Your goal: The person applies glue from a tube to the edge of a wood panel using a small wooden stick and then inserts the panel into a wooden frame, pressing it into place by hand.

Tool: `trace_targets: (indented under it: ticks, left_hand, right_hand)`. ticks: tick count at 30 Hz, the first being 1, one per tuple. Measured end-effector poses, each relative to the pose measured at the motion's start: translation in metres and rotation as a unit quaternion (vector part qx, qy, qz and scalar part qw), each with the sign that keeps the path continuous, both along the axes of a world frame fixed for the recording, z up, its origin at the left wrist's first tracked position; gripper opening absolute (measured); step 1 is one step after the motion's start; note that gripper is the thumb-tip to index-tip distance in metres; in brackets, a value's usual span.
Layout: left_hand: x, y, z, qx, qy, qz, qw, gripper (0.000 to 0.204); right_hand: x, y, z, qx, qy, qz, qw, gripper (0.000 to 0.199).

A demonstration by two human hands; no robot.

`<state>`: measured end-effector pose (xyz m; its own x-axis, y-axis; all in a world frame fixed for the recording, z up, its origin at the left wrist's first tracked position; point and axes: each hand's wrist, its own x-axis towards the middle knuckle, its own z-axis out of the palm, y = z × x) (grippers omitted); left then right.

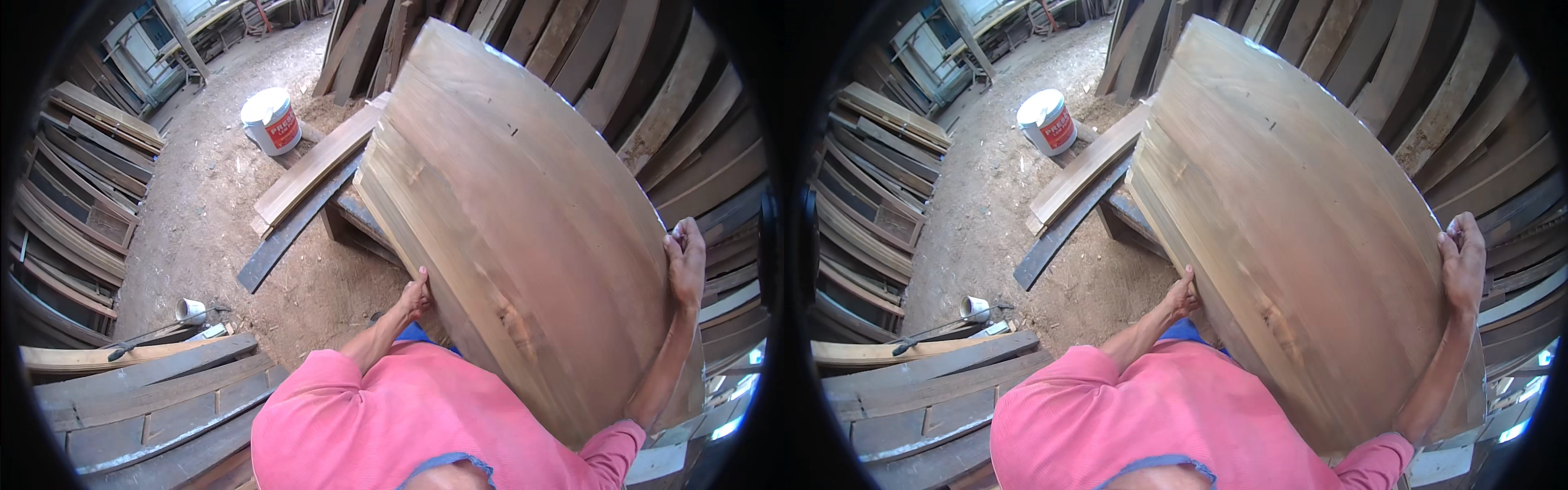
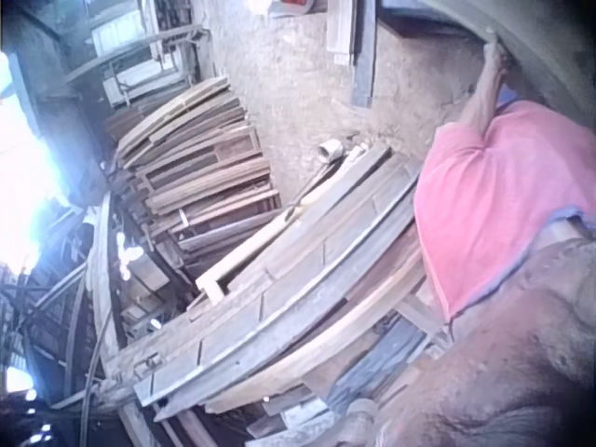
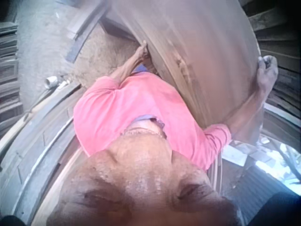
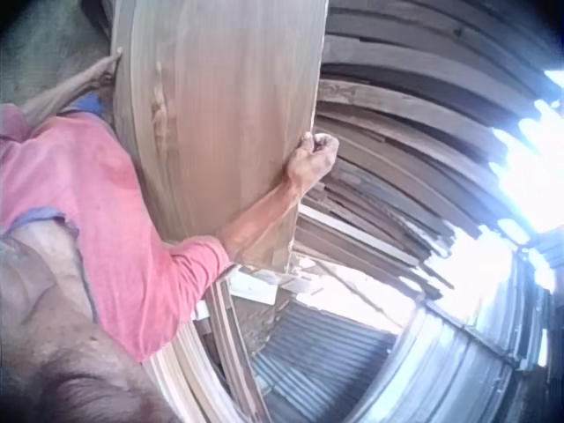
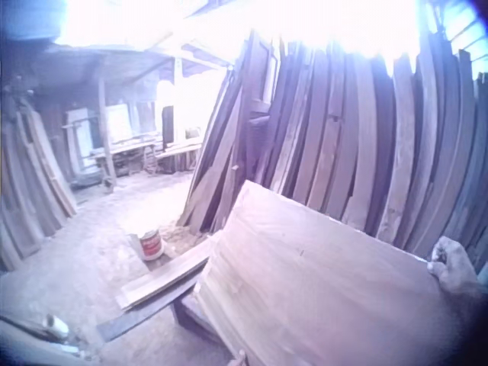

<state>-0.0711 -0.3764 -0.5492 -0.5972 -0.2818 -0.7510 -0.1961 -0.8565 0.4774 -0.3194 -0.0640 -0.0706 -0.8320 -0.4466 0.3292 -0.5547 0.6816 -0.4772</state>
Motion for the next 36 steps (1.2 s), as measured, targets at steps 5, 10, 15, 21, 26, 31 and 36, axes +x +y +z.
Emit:
trace_targets:
  ticks: [5, 10, 15, 21, 26, 31, 36]
  left_hand:
    - [0.038, 0.005, 0.035, -0.071, -0.065, -0.014, 0.995, 0.096]
    - [0.079, 0.034, 0.065, -0.088, -0.047, 0.002, 0.995, 0.094]
    - [0.131, 0.058, 0.044, -0.074, -0.046, 0.03, 0.996, 0.093]
    - [0.2, 0.06, 0.024, -0.095, -0.084, 0.088, 0.988, 0.083]
    - [0.251, 0.059, 0.049, -0.128, -0.154, 0.084, 0.976, 0.08]
    - [0.318, 0.05, 0.062, -0.101, -0.12, 0.102, 0.982, 0.06]
    - [0.358, 0.048, 0.075, -0.092, -0.102, 0.117, 0.984, 0.043]
  right_hand:
    - [-0.013, 0.007, -0.015, 0.039, 0.032, -0.018, 0.999, 0.02]
    - [-0.03, 0.036, -0.037, 0.107, 0.02, -0.04, 0.993, 0.021]
    - [-0.035, 0.037, -0.069, 0.1, 0.018, -0.034, 0.994, 0.024]
    - [-0.024, -0.019, -0.119, 0.132, 0.007, -0.064, 0.989, 0.035]
    - [-0.011, -0.042, -0.18, 0.187, -0.045, -0.098, 0.976, 0.046]
    - [0.001, -0.054, -0.266, 0.224, -0.104, -0.08, 0.966, 0.05]
    - [0.035, -0.067, -0.311, 0.205, -0.175, -0.114, 0.956, 0.051]
